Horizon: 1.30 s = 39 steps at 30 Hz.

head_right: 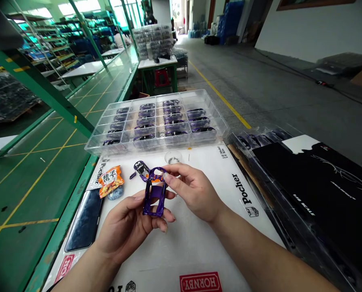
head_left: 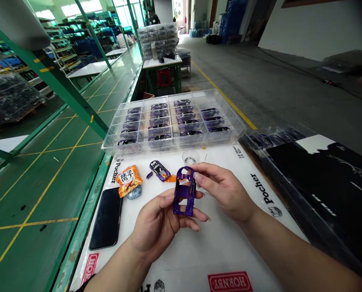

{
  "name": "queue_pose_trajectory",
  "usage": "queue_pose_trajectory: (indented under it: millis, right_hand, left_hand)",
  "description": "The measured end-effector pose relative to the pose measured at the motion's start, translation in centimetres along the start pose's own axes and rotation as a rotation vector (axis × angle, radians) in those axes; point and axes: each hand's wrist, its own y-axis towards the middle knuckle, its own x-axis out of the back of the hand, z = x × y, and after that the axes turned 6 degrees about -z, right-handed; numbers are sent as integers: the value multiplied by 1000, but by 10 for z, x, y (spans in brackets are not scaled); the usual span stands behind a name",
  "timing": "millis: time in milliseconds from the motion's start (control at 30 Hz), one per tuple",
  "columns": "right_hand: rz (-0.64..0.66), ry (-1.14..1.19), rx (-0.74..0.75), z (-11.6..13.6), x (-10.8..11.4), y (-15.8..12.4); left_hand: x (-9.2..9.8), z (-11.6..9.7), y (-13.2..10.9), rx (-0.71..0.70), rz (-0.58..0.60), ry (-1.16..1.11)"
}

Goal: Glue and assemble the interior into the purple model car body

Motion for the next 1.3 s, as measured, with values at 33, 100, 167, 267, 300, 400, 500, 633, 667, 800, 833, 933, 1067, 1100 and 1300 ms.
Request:
queue_pose_trajectory:
  millis: [33, 100, 167, 267, 300, 400, 500, 633, 667, 800, 833, 933, 1067, 1100, 1300]
  right_hand:
    - [-3, -8, 6, 0, 0, 0]
    - [-2, -23, 14, 0, 1, 0]
    - [1, -25, 18, -1, 1, 0]
    - [10, -1, 33, -2, 1, 0]
    - [14, 9, 37, -2, 2, 0]
    - [12, 15, 72, -3, 4, 1]
    - [-11, -56, 148, -2, 6, 2]
    - [-31, -207, 178, 2, 7, 3]
    - [-30, -230, 165, 3, 7, 3]
    - [-12, -274, 118, 2, 6, 2]
    - [-4, -272, 115, 1, 6, 2]
    - [35, -213, 76, -2, 8, 0]
    - [81, -42, -19, -7, 12, -2]
    - [84, -19, -29, -8, 12, -2]
    - [50, -35, 3, -9, 11, -3]
  left_hand:
    - [0, 0, 0, -3, 3, -2]
    - [1, 0, 0, -10, 7, -9]
    - [1, 0, -1, -14, 4, -11]
    - [-1, -1, 0, -20, -21, 7]
    - [-2, -1, 0, -25, -32, 19]
    - [-2, -1, 1, -50, -80, 54]
    - [1, 1, 2, -125, -186, 81]
    - [9, 2, 2, -337, -373, 293]
    - [11, 2, 2, -386, -407, 369]
    - [14, 2, -1, -574, -469, 620]
    - [15, 2, -1, -633, -472, 679]
    - [20, 3, -3, -831, -463, 879]
    - [28, -1, -2, -1036, -382, 1062]
    - [29, -3, -2, -1075, -355, 1094]
    - [29, -13, -1, -1223, -256, 1178]
